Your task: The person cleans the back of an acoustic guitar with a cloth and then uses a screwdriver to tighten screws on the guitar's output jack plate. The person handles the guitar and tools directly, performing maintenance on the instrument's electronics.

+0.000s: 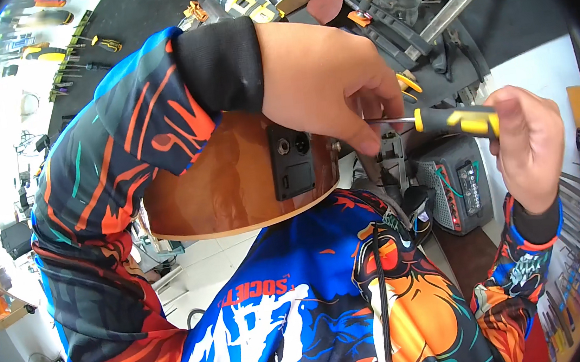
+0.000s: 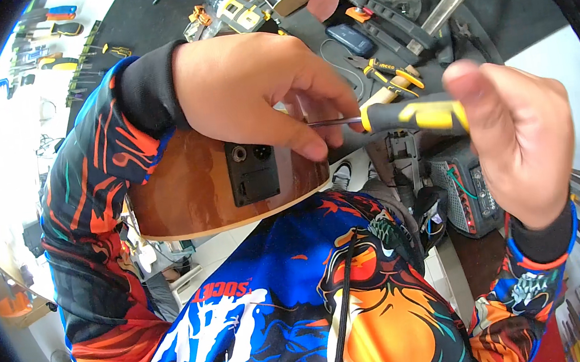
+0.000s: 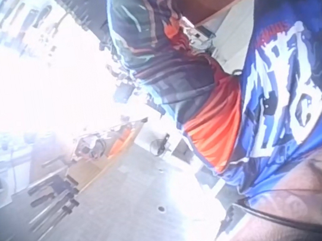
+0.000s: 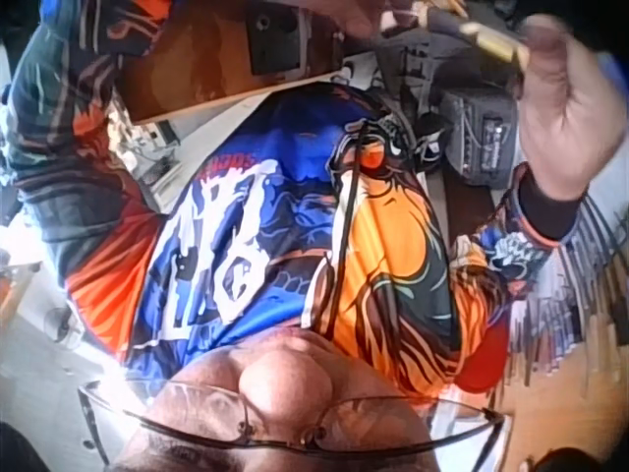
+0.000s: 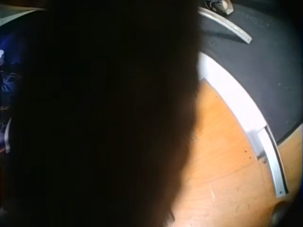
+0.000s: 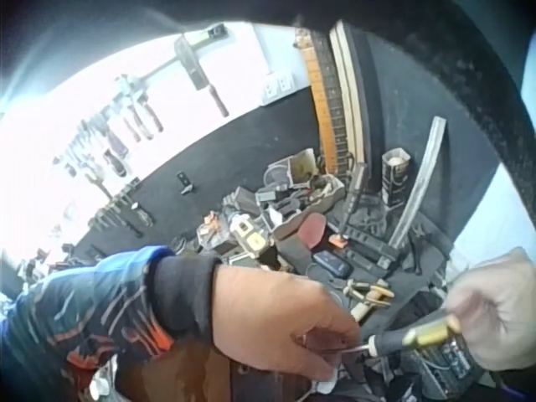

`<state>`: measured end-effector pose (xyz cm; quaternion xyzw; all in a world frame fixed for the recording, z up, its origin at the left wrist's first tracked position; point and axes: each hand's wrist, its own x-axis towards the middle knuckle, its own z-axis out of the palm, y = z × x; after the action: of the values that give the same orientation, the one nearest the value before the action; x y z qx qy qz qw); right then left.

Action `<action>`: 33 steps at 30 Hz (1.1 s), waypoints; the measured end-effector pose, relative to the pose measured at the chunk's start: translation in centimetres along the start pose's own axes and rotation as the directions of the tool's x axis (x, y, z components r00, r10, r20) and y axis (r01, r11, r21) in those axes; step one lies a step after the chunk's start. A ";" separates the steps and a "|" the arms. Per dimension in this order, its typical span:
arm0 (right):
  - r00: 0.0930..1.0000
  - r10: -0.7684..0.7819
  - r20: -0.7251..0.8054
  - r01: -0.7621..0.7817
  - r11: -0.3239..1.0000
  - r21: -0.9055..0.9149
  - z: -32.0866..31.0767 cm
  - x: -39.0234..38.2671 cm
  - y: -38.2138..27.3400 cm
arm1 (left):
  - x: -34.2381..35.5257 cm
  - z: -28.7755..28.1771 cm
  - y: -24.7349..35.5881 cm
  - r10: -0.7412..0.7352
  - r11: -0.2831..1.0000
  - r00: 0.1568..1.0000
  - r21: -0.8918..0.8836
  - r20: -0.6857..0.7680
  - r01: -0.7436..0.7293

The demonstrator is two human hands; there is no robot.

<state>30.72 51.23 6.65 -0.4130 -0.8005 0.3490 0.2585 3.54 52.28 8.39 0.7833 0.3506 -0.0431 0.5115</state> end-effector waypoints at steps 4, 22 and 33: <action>0.990 0.014 -0.139 0.001 0.994 0.107 1.9 0.5 -1.0 | -0.1 -0.4 0.4 -0.013 0.991 1.000 0.135 -0.022 0.016; 0.996 0.080 0.045 -0.079 0.997 -0.025 0.4 0.6 -0.1 | -0.6 -0.1 0.2 0.091 0.977 0.989 0.201 -0.115 -0.066; 0.917 -0.388 0.095 0.398 0.909 -0.123 0.0 0.7 -1.1 | -0.6 -0.6 0.3 -0.064 0.997 0.997 0.040 0.038 0.062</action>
<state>29.86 51.35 7.56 -0.2484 -0.8980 0.2470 0.2663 3.13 52.44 9.16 0.7807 0.3642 -0.0813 0.5013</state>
